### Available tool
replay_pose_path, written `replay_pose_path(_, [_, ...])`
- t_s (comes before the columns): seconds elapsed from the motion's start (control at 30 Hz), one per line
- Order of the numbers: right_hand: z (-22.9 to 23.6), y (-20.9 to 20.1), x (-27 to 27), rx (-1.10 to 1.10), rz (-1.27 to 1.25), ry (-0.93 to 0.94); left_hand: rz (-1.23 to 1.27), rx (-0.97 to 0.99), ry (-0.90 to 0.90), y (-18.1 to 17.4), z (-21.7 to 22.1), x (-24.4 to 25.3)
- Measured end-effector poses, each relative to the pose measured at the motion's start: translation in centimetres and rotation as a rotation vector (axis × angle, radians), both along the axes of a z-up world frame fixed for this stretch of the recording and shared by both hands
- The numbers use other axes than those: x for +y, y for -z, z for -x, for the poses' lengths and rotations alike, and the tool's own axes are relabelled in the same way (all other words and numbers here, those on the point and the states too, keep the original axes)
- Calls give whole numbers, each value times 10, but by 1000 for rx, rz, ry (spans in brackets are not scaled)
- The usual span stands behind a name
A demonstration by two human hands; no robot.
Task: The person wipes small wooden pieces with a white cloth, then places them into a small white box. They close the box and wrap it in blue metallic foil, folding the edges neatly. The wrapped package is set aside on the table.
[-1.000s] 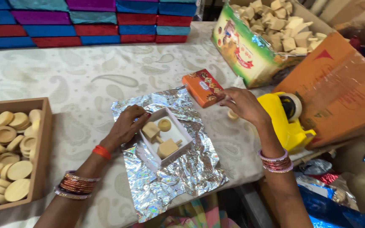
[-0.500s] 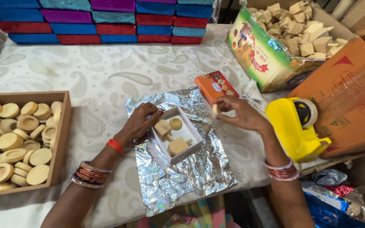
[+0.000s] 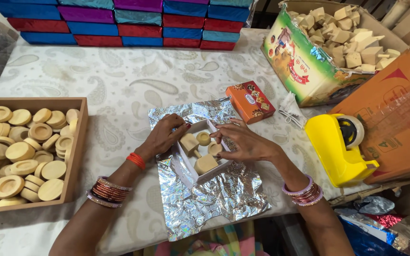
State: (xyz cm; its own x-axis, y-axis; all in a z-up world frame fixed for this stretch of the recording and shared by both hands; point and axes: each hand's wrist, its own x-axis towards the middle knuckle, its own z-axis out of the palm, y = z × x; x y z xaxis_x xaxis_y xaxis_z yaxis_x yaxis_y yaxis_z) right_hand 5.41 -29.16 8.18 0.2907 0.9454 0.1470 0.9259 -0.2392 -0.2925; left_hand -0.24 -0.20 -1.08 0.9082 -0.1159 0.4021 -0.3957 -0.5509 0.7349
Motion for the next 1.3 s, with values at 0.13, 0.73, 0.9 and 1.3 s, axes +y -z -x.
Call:
replay_pose_path(0.13, [-14, 17, -16, 173, -2, 164, 0, 0, 4, 0, 0, -1])
replay_pose_path(0.73, [-58, 49, -37, -50, -144, 355, 20, 9, 0, -3, 2, -3])
replay_pose_path(0.9, [-86, 16, -49, -79, -195, 545, -30, 26, -7, -5, 1, -4])
replay_pose_path(1.3, [-91, 10, -55, 45, -227, 693, -1, 20, 24, -5, 0, -1])
